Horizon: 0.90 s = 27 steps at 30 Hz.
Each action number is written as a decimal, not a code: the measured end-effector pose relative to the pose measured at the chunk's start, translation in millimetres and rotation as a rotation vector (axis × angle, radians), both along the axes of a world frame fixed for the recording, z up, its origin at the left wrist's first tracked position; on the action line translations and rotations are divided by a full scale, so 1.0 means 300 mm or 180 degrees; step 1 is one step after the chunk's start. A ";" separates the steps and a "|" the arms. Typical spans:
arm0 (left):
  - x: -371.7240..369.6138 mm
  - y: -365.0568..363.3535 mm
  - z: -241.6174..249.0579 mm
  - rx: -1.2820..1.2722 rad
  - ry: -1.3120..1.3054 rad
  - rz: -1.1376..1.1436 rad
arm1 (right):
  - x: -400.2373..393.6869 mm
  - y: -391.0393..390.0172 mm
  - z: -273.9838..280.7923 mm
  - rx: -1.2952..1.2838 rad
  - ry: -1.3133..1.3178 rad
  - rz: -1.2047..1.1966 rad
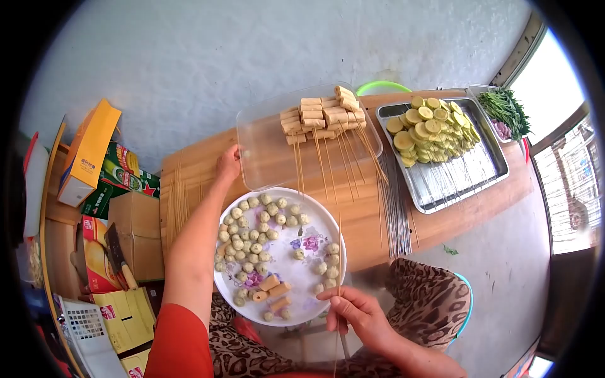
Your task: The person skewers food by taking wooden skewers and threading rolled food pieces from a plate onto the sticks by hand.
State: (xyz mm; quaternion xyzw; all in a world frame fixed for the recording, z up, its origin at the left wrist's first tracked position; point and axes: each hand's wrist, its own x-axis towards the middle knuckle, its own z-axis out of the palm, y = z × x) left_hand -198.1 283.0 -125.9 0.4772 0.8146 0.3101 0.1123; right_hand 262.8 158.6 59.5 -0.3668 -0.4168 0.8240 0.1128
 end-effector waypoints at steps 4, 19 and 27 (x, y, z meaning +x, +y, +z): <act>-0.003 -0.045 -0.018 0.0150 -0.0196 0.0233 | -0.006 0.000 -0.002 0.0101 -0.0091 0.0015; 0.394 -0.795 0.399 -0.0935 -0.1085 -0.1062 | 0.002 -0.056 -0.033 0.0631 -0.0014 0.0196; 0.196 -0.740 0.143 -0.0074 -0.0320 -0.0280 | -0.005 -0.059 -0.089 0.0867 0.0042 0.0164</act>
